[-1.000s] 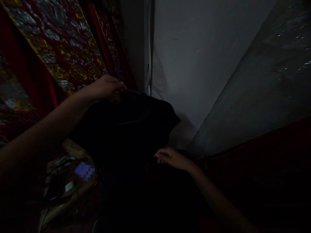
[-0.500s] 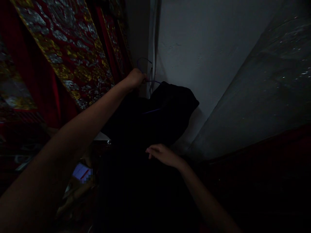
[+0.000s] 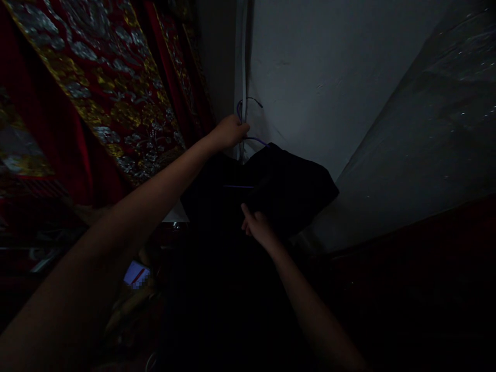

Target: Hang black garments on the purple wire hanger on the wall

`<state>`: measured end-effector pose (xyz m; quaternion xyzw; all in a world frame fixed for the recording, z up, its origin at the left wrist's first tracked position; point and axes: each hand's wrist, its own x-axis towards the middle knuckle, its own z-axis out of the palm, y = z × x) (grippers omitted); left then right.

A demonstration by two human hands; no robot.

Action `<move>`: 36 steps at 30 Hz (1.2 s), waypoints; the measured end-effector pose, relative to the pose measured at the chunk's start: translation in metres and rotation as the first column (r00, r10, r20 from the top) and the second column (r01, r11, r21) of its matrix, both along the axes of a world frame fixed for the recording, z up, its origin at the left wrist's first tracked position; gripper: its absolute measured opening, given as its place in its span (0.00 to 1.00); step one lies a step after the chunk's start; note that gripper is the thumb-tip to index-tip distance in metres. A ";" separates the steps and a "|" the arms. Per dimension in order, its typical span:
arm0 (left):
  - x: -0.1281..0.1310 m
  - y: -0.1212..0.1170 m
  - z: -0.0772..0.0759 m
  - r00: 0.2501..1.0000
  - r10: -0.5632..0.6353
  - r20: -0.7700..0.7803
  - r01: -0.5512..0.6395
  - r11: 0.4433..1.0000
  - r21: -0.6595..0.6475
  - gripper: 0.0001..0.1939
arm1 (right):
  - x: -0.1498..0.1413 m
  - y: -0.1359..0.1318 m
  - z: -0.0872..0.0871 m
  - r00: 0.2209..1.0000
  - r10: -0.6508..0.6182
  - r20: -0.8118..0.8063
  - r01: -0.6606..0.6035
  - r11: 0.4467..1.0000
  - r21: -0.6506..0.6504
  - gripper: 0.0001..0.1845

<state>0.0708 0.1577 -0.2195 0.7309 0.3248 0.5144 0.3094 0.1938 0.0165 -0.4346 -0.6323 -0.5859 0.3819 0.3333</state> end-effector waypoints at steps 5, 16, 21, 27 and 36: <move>0.004 -0.003 -0.009 0.990 0.097 -0.106 -0.088 0.993 0.082 0.06 | -0.016 0.029 -0.023 0.985 -0.155 0.080 0.155 0.988 0.014 0.33; -0.017 -0.152 -0.147 0.939 0.325 0.115 -0.342 0.920 0.190 0.14 | -0.027 -0.049 -0.093 0.933 -0.261 -0.249 0.261 0.965 -0.037 0.21; -0.017 -0.195 -0.279 0.851 0.517 0.096 -0.474 0.834 -0.283 0.11 | -0.039 -0.064 -0.082 0.900 -0.154 -0.407 0.189 0.981 0.047 0.27; -0.014 -0.195 -0.316 0.993 0.072 0.097 -0.032 0.932 -0.362 0.15 | -0.037 -0.071 -0.073 0.916 -0.063 -0.395 0.121 0.985 0.125 0.24; -0.008 -0.167 -0.324 0.983 0.145 0.117 -0.129 0.982 -0.136 0.21 | -0.024 -0.061 -0.085 0.838 -0.071 -0.541 0.136 0.987 0.082 0.20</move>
